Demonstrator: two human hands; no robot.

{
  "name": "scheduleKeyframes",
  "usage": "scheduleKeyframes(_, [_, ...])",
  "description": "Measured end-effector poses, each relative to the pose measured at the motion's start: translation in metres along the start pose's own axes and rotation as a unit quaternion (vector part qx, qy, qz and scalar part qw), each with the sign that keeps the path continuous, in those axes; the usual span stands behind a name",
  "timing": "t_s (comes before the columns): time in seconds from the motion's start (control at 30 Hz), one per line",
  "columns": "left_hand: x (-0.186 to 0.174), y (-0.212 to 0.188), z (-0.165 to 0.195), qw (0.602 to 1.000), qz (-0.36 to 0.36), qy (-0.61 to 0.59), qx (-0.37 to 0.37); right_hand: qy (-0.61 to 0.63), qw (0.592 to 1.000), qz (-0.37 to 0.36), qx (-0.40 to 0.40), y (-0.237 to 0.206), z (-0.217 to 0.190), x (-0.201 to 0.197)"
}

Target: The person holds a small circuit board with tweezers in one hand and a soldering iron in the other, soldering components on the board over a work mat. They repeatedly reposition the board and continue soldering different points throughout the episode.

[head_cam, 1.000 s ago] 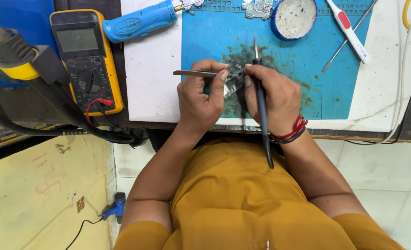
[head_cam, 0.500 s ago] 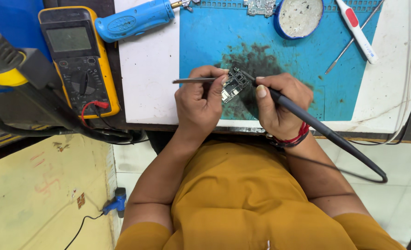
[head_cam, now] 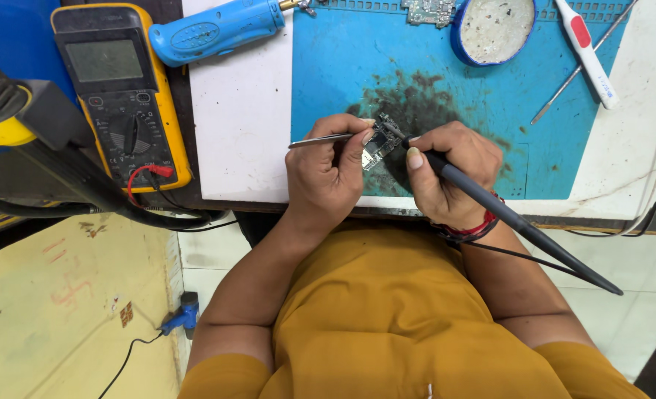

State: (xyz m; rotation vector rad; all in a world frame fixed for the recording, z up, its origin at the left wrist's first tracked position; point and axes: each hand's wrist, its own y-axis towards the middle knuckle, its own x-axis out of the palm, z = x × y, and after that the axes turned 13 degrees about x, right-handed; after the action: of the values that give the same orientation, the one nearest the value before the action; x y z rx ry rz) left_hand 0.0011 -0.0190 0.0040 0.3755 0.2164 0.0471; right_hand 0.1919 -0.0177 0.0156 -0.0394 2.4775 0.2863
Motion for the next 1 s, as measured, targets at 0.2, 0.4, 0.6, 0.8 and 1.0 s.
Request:
scheduleKeyframes(0.2, [0.0002,0.0013,-0.0005,1.0,-0.002,0.004,0.009,0.003,1.0,-0.005,-0.009,0.0017,-0.0003,-0.0005])
scheduleKeyframes(0.4, [0.001,0.0004,-0.0019,1.0,0.001,0.004,0.013,-0.004,1.0,-0.004,-0.002,0.0011,-0.0009,-0.0005])
scheduleKeyframes(0.6, [0.0009,0.0005,-0.0033,1.0,-0.004,0.005,0.009,-0.005,1.0,-0.002,-0.007,0.0016,-0.0008,0.0002])
scheduleKeyframes(0.8, [0.0009,0.0009,-0.0032,1.0,-0.008,0.006,-0.002,-0.006,1.0,0.001,-0.007,0.0011,-0.0013,0.0003])
scheduleKeyframes(1.0, [0.0015,0.0012,-0.0034,1.0,0.0,0.013,0.013,-0.011,1.0,-0.001,-0.008,0.002,-0.0005,-0.0001])
